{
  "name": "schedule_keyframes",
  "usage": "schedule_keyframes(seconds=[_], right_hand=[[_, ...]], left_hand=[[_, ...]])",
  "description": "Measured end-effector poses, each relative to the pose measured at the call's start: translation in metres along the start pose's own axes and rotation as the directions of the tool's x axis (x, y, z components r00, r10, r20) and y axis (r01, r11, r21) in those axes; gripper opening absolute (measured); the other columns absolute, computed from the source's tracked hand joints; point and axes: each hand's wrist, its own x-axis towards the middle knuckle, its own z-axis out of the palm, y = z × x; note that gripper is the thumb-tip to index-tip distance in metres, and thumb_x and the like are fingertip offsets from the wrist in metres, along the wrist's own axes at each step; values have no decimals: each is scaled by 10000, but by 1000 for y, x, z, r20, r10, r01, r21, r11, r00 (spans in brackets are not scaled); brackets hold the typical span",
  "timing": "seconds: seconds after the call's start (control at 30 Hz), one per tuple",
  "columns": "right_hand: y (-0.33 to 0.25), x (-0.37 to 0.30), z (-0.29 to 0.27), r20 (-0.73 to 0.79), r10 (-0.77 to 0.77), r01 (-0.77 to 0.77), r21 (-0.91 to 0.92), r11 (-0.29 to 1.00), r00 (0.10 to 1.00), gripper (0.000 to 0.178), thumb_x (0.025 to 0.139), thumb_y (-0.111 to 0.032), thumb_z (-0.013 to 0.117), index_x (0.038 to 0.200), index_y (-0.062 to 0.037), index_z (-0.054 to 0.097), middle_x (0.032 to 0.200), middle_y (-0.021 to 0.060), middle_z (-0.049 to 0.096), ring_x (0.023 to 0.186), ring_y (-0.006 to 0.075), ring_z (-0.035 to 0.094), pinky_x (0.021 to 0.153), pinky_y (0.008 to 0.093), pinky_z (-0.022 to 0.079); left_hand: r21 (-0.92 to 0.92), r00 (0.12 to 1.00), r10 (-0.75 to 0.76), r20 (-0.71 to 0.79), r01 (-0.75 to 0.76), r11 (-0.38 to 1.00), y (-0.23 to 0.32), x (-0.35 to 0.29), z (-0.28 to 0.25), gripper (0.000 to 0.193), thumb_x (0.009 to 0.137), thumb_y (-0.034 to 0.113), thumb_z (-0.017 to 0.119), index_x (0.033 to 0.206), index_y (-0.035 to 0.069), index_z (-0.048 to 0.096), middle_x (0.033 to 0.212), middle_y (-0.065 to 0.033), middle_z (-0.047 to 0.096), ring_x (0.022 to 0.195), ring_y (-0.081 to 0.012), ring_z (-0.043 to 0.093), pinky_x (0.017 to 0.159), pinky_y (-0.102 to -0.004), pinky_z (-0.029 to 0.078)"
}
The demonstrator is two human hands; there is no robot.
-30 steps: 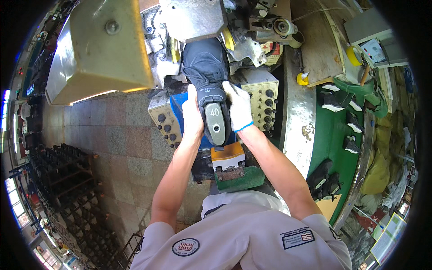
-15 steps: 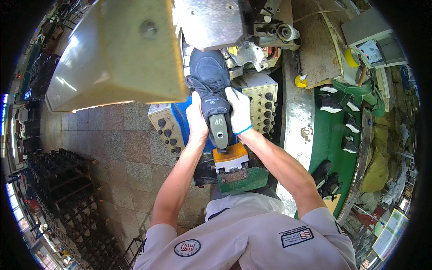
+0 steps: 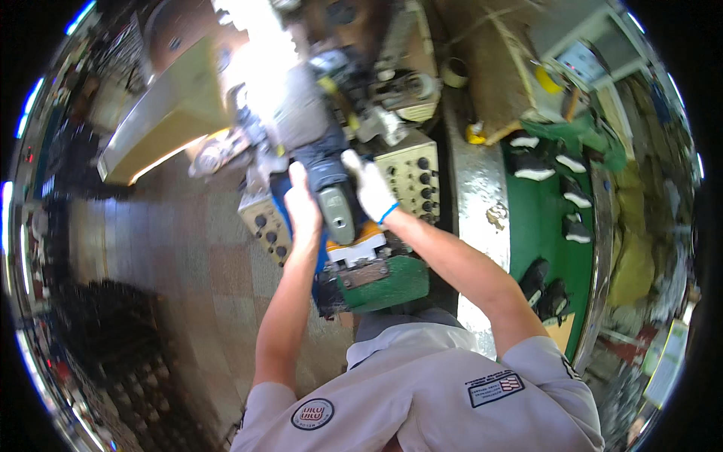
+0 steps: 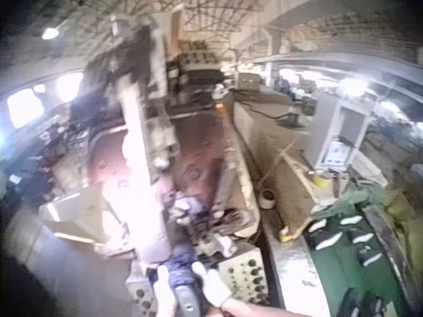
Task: The person picks up shoe uppers from a conveyor belt, fits each one onto a lasting machine to shape the heel and toe, and returns the processed shoes to the conveyor belt.
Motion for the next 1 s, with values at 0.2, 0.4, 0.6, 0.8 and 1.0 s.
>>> schedule_keyframes(seconds=[0.2, 0.4, 0.6, 0.8, 1.0], right_hand=[[57, -82, -123, -384, -282, 212, -214, 954, 879, 316, 994, -185, 603, 1256, -10, 596, 1005, 92, 679, 950, 258, 644, 869, 400, 525], [189, -202, -340, -456, 554, 56, 804, 592, 697, 465, 971, -301, 620, 1281, 36, 538, 1119, 219, 684, 934, 394, 697, 798, 505, 562], [368, -304, -536, -471, 763, 311, 879, 362, 442, 449, 905, -329, 696, 1129, 48, 601, 1052, 239, 667, 945, 424, 653, 749, 551, 509], [345, -284, -676, -789, 614, -21, 614, 789, -17, 399, 815, -308, 796, 888, 48, 630, 706, 140, 623, 540, 242, 618, 461, 384, 494], [372, -260, -825, -857, 481, -415, 513, 752, -188, 817, 720, -575, 789, 1170, 85, 617, 1120, 310, 677, 1075, 413, 666, 929, 441, 518]], left_hand=[[-89, 997, 73, 6, -72, 993, 2, -57, -22, 400, 994, 366, 598, 1077, -7, 718, 950, -85, 697, 834, -160, 646, 736, -310, 524], [140, 946, 323, -6, -319, 937, 17, -90, -14, 540, 985, 396, 587, 1283, -53, 620, 1219, -179, 644, 1030, -255, 622, 888, -378, 505], [632, 911, 405, -71, -274, 725, 23, -78, 34, 562, 839, 455, 788, 999, -72, 674, 937, -173, 680, 800, -270, 563, 808, -417, 472], [739, 845, 515, -143, -255, 623, -2, -58, 6, 442, 815, 339, 822, 943, -70, 711, 896, -163, 717, 734, -235, 604, 725, -414, 509], [805, 822, 569, -23, -323, 498, -21, -78, 71, 412, 820, 314, 813, 935, -67, 709, 884, -155, 711, 733, -224, 601, 720, -405, 509]])
